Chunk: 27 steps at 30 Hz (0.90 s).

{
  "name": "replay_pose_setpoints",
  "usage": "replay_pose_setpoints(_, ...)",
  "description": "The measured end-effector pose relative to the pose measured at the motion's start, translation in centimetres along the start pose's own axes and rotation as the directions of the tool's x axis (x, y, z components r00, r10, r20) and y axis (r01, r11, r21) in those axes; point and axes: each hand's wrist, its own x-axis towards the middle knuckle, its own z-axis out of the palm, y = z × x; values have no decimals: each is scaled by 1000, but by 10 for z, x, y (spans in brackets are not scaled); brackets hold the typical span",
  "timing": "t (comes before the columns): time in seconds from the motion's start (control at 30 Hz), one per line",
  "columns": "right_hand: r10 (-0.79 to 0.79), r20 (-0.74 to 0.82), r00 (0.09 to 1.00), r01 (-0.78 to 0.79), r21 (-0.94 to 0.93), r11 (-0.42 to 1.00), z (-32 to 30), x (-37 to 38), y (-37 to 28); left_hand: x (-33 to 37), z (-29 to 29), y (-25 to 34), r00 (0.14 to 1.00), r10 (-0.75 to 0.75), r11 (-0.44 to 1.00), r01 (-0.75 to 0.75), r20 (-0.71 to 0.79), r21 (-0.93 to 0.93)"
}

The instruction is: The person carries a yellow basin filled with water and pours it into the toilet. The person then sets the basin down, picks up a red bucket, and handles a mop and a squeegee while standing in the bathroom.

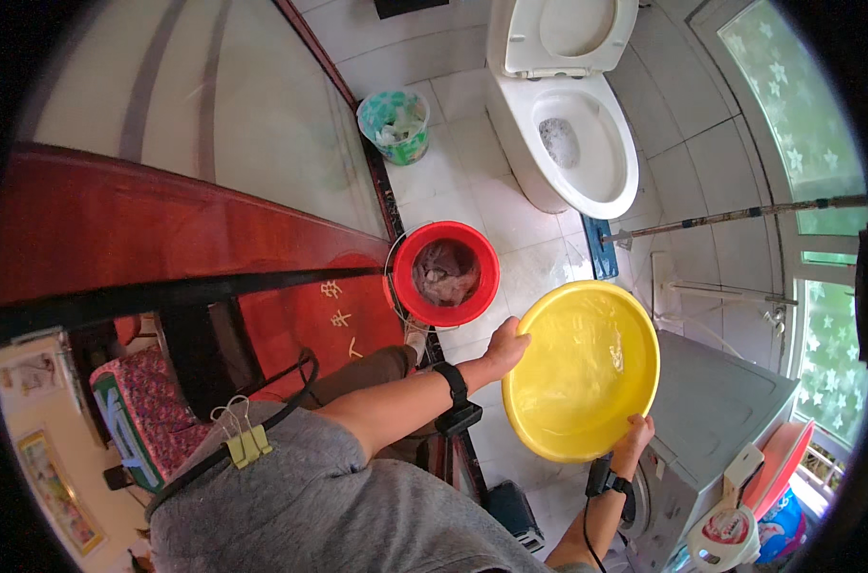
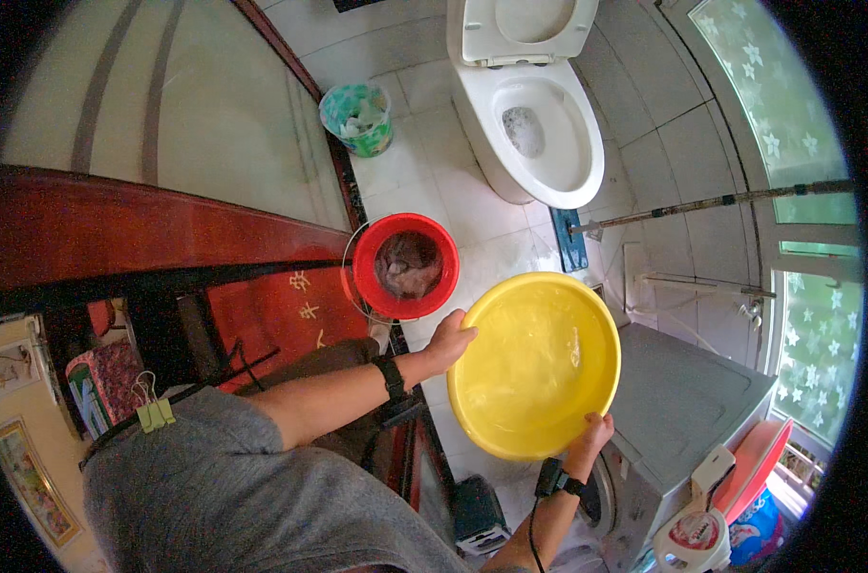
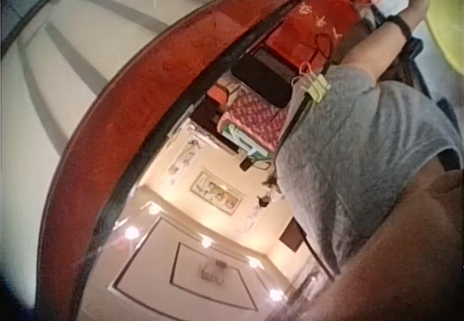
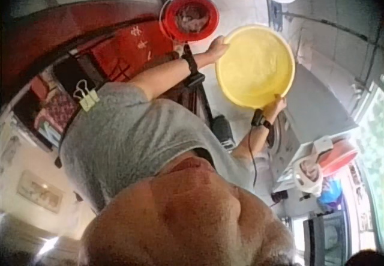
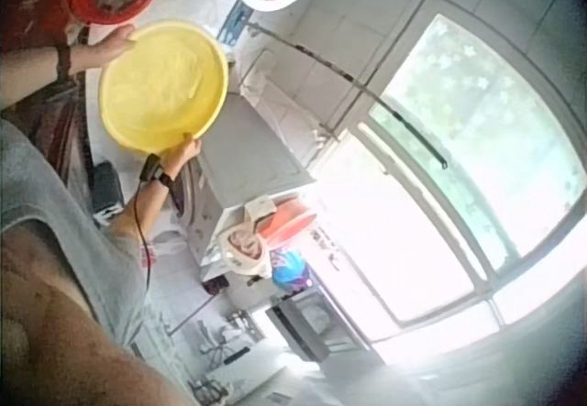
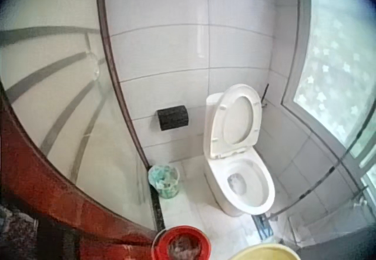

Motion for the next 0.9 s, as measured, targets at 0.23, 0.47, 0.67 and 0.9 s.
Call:
replay_pose_setpoints(0.23, -35, 51, 998, 36, -22, 999, -9, 8, -10, -11, 8, -16, 996, -85, 993, 88, 39, -85)
replay_pose_setpoints(0.47, -109, 178, 978, 130, -108, 986, 43, 8, -21, 1, -28, -38, 995, -5, 949, -28, -102, -313)
replay_pose_setpoints(0.67, -93, 291, 952, 143, -157, 977, 114, 26, -26, -8, -87, 7, 993, -113, 904, 84, -44, -420)
replay_pose_setpoints(0.9, -143, 498, 856, 321, -294, 900, 235, 60, -29, 32, -157, -44, 957, -175, 768, -13, -229, -640)
